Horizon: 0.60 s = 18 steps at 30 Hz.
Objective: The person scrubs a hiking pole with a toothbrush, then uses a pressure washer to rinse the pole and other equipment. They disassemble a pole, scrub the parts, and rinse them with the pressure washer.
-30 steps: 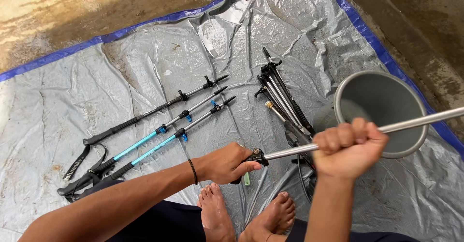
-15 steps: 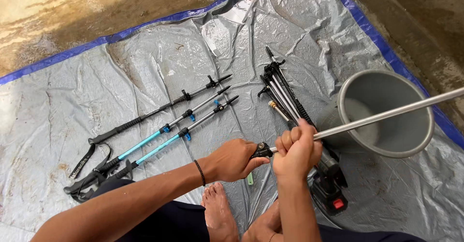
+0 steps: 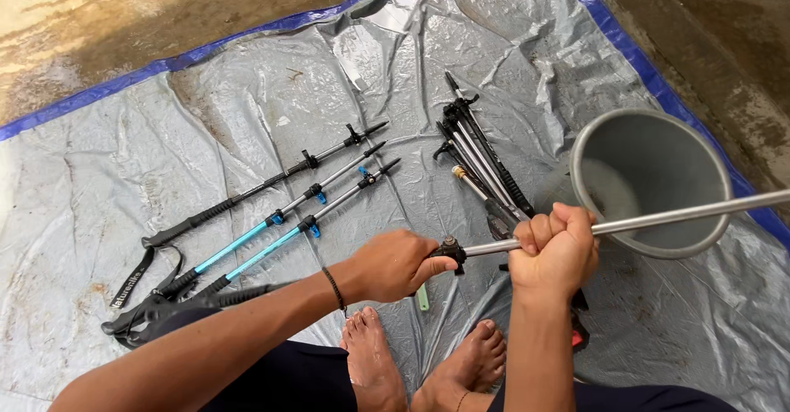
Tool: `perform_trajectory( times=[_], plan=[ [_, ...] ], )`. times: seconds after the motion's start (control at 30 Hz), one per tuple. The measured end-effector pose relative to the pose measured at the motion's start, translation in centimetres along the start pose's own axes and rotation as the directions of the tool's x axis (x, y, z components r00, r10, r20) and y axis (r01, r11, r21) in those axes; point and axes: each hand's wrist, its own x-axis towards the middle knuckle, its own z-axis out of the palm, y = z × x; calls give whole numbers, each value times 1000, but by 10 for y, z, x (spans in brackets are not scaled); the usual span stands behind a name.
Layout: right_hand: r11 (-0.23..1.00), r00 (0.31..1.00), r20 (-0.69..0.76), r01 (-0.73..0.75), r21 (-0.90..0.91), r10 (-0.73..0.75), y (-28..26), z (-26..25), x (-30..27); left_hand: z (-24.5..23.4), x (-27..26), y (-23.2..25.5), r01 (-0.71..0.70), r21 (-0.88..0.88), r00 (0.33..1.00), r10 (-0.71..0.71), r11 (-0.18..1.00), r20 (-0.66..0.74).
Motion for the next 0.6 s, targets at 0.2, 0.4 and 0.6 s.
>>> perform_trajectory(
  times=[0.2,0.4,0.6],
  plan=[
    [995,902,431,-60,77,21,-19,-1,-3,-19,-8,-8,127,-534,934,81,836,348],
    [999,978,209,-17,-29,23,-17,-24,19,-8,2,-5,-48,-119,994,60,992,95],
    [997,992,104,-74,1,73,-13,-36,31,-8,3,-10,-120,277,990,137,953,-42]
  ],
)
